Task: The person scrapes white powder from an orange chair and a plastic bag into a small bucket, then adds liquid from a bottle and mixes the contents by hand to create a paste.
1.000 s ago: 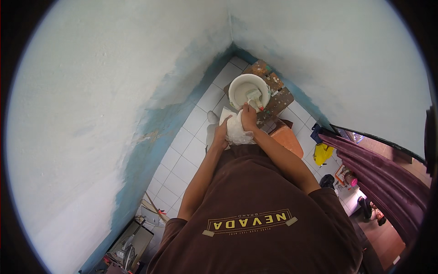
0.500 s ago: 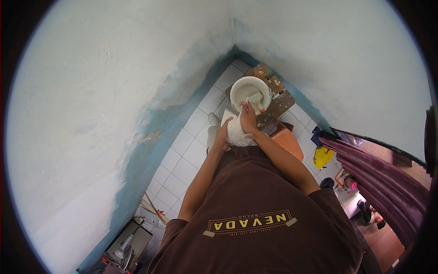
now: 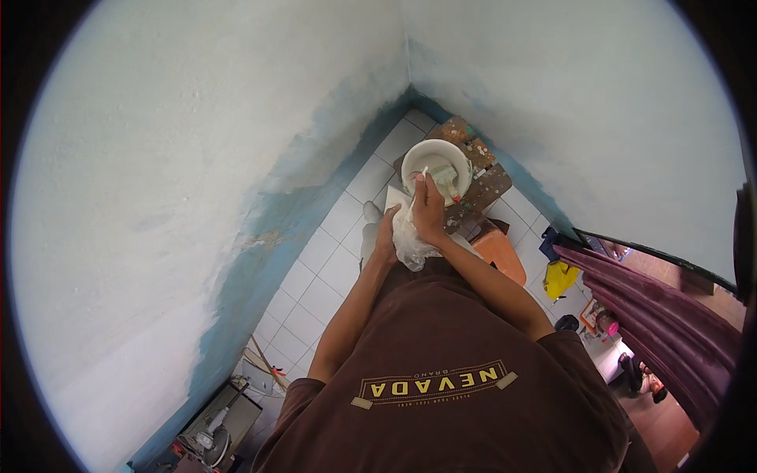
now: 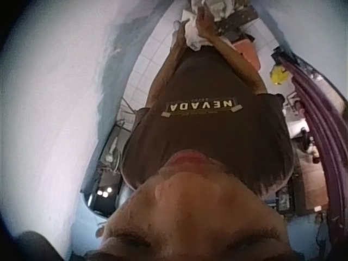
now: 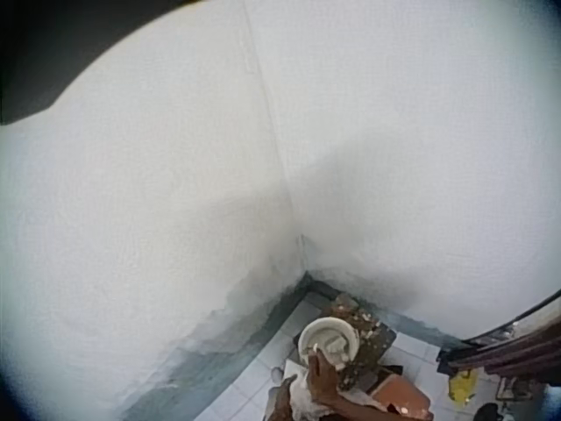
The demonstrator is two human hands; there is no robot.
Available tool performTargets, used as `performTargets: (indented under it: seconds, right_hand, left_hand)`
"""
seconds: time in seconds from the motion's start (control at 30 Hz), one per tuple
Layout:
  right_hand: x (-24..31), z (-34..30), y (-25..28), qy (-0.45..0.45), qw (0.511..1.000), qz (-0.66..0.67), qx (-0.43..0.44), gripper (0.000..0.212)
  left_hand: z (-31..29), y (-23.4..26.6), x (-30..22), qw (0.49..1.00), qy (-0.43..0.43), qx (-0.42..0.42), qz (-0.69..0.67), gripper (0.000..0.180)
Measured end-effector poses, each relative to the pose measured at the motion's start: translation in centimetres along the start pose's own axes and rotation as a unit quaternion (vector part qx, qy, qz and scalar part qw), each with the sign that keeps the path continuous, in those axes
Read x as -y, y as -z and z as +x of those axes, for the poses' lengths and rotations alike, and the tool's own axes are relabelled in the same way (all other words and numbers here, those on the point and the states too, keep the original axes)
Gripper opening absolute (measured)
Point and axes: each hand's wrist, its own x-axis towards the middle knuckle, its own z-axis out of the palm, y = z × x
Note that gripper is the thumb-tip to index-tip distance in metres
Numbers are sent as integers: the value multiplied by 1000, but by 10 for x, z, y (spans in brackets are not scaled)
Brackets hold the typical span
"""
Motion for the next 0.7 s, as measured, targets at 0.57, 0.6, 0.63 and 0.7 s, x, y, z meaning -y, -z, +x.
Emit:
performTargets:
  seconds: [0.57,0.6,0.63,0.7]
  right_hand:
    - [56,11,10,53,992,112,15,34]
    - [56,12,9,52,992,112,13,34]
    - [57,13,9,45,990,132,4,35]
    - [56,14,8,36,987,154,-5,36]
  left_hand:
    - [1,-23,-12,996,-32,-3,-81,40]
    - [3,-22,-12,997,-35,11,-75,45]
    - [4,-22,-13,997,-37,26,-68,50]
    - [8,-13,-12,997,-53,19,-56,49]
